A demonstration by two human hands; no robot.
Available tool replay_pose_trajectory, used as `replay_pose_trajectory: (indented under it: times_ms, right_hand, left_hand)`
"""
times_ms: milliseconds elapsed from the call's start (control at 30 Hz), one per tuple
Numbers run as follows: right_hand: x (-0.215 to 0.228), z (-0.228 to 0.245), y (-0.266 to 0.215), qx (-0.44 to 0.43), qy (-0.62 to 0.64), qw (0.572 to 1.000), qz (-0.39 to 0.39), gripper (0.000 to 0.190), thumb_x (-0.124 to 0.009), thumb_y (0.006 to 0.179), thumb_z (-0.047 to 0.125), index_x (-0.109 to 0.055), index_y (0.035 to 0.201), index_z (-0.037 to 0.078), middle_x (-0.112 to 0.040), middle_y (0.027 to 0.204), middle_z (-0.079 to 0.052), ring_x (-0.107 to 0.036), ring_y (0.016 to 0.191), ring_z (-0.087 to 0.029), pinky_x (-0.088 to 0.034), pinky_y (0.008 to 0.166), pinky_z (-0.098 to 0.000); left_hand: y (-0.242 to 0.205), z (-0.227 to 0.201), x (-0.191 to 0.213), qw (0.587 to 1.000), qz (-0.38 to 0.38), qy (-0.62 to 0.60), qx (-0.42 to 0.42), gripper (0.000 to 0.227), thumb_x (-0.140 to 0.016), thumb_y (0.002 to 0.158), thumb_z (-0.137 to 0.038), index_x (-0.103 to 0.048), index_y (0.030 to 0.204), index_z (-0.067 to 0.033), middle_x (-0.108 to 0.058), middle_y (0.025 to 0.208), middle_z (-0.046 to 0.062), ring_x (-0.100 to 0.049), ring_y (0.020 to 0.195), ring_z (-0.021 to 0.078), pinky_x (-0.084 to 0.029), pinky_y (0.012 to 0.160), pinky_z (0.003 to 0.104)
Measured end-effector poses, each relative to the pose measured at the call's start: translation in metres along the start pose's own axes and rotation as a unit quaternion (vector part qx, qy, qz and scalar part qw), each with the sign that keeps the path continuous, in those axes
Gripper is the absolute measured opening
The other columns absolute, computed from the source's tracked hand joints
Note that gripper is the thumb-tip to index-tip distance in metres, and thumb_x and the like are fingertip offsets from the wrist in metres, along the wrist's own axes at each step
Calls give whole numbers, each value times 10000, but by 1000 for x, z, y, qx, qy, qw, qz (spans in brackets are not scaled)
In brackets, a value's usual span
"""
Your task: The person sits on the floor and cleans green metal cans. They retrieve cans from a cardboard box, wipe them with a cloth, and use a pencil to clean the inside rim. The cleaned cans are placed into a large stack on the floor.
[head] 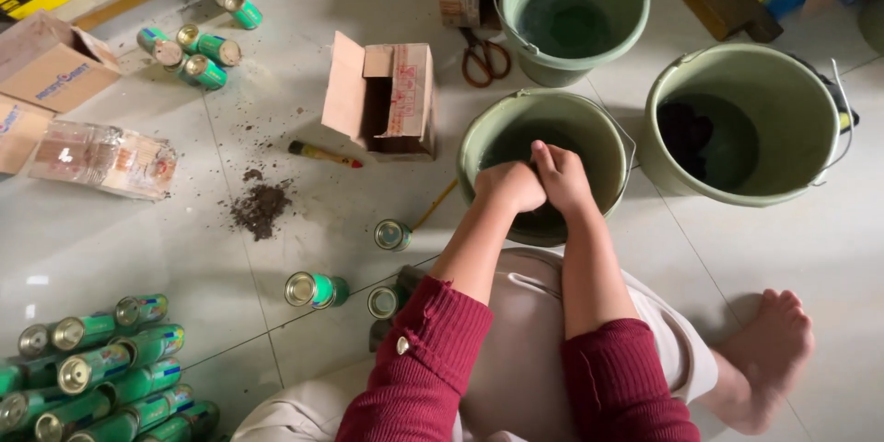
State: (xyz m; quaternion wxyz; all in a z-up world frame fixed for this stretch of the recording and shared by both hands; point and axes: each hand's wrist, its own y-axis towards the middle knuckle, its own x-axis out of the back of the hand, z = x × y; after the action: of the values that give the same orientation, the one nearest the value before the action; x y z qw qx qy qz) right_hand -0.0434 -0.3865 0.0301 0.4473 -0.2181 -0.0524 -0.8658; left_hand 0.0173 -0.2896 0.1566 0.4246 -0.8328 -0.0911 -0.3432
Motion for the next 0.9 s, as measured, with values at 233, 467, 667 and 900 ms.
replay_pose_trajectory:
  times_ms: [233, 467, 667, 900]
  right_hand:
    - [0, 19, -2, -32, -62, 997, 31, 461, -344, 930, 418, -608, 885, 43, -617, 783, -183, -579, 827, -357, -450, 707, -447]
    - [-3, 7, 2, -93, -111, 988, 52, 469, -556, 784, 518, -567, 839, 52, -586, 824, -185, -552, 866, -352, -426, 745, -442]
    - [-6, -21, 16, -76, -37, 993, -84, 256, -644, 745, 378, -599, 687, 132, -498, 569, -39, -503, 595, -169, -398, 536, -301]
    - [6, 2, 5, 122, 117, 982, -79, 302, -634, 800, 136, -464, 552, 108, -308, 476, 46, -321, 502, -55, -249, 465, -181]
  left_hand:
    - [4, 11, -27, 996, -91, -24, 5, 364, -337, 747, -116, -631, 927, -1, -647, 910, 122, -596, 952, 260, -469, 828, 337]
    - [54, 35, -80, 967, -233, 96, -36, 324, -327, 747, -95, -650, 742, -107, -660, 707, 44, -655, 737, 225, -516, 648, 352]
    - [22, 18, -53, 970, -235, -1, -61, 260, -385, 753, -110, -642, 754, -70, -649, 677, 89, -648, 715, 272, -504, 606, 358]
    - [7, 20, -36, 964, -51, -254, -58, 345, -430, 671, -234, -647, 764, 17, -633, 763, 188, -610, 851, 336, -485, 684, 412]
